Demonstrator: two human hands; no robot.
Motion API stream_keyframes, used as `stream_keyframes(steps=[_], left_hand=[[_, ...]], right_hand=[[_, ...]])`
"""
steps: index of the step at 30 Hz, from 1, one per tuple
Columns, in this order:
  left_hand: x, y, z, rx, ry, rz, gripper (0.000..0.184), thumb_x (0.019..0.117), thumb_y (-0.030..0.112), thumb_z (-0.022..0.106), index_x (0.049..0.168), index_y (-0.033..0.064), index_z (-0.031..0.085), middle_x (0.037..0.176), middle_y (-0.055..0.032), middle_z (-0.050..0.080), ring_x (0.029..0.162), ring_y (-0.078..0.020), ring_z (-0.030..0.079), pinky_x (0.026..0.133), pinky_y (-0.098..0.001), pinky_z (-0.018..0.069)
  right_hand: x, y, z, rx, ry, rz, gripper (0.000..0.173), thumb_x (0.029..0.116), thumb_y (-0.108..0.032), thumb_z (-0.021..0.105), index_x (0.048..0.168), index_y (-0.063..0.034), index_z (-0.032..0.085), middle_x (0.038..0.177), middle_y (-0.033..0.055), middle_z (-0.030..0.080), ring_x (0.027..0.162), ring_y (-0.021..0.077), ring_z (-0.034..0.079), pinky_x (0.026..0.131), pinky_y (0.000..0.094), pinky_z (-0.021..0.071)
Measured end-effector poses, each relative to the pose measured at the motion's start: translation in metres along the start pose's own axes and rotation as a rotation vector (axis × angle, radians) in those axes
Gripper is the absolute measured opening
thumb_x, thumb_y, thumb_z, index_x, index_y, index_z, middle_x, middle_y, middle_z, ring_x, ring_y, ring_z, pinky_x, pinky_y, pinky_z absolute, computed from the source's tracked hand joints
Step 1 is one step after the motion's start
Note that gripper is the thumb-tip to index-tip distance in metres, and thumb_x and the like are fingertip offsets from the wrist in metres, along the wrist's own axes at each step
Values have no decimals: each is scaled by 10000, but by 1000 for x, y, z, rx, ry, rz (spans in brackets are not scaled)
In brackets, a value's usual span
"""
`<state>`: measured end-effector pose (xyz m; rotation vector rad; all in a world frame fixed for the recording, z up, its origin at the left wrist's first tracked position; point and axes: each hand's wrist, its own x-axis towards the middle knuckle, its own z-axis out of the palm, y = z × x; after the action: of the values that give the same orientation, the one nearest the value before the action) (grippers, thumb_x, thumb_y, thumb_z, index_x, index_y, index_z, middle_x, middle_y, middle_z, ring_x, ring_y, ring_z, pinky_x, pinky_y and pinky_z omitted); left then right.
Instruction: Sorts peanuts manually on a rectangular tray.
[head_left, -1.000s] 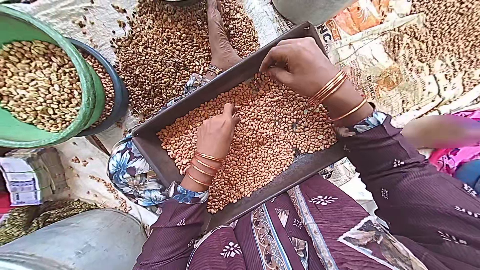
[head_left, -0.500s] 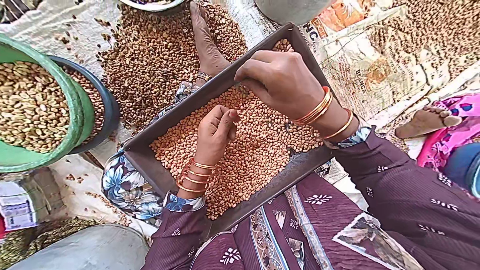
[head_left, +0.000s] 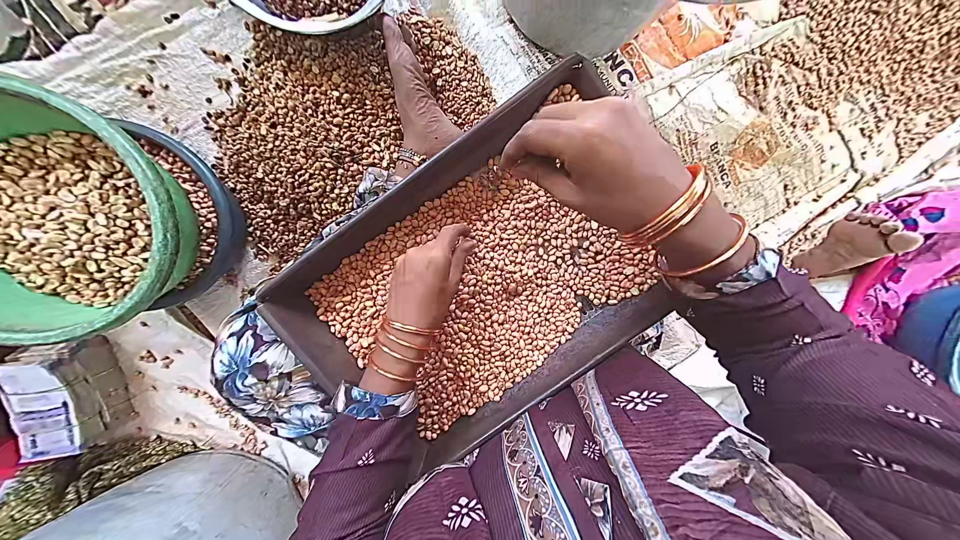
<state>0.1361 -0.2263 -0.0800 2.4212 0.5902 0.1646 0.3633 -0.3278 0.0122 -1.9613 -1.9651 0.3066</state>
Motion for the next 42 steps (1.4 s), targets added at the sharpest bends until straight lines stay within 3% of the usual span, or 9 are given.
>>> stream_keyframes(steps=[7,12,18,22,26,30,33,38,42], left_hand=[[0,7,4,78,-16,-14,267,1078,228,527,1167,10,653,796,-181,695,710,-381,706,637,-550,555],[-1,4,-10,-523,106,-214,207,1099,225,470,1110,101,636,640,67,563,495,-10,485,485,-177,407],[1,14,-13,-1093,-113,-484,621,1115,485,129,942,158,628,681,54,628,461,-3,451,420,-139,358],[2,20,-15,-1278,-137,-501,488,1136,304,273,823,137,607,658,56,563,459,21,416,423,-105,349],[7,16,-18,-1469,-78,-546,430,1130,304,320,813,166,575,650,76,503,449,22,382,416,-101,338],[6,7,-25,-1726,25,-545,396,1134,316,285,892,196,574,708,99,527,458,58,406,414,-61,337],[-1,3,-32,-1716,166,-553,422,1141,323,261,894,195,579,716,99,546,475,50,426,425,-69,350],[-14,-4,-36,-1436,201,-413,466,1130,424,293,792,219,540,600,112,417,413,13,282,379,-125,242],[-26,-1,-36,-1266,217,-284,455,1105,435,411,755,182,555,508,77,347,355,-17,241,339,-147,226]], right_hand=[[-19,4,68,-23,-270,-88,144,995,-62,580,968,-12,712,961,179,680,879,359,703,692,483,572],[-17,-11,72,-145,-313,-17,147,976,-56,546,988,34,663,975,201,650,902,371,687,647,464,554],[-13,-37,31,15,93,-171,153,1031,-131,587,1044,-49,716,849,99,662,740,244,672,599,361,543],[-21,-12,-17,-225,52,200,254,1080,-208,511,1139,-68,714,977,156,687,799,325,704,642,459,560],[-19,0,9,-293,-496,756,456,1091,-341,498,1352,33,513,1220,299,591,981,490,673,771,614,548],[-30,-13,34,196,-435,316,347,1065,-244,532,1356,-61,492,1227,145,628,1002,274,687,846,467,573],[-33,-19,12,90,-288,315,331,1081,-217,492,1385,-91,524,1263,146,627,943,307,709,762,498,588],[-54,-16,9,-307,-684,818,571,1056,-514,502,1216,33,539,986,278,661,937,500,685,720,634,529],[-78,-28,28,188,-792,466,335,1066,-310,550,1238,-23,568,923,142,671,820,313,695,739,501,562]])
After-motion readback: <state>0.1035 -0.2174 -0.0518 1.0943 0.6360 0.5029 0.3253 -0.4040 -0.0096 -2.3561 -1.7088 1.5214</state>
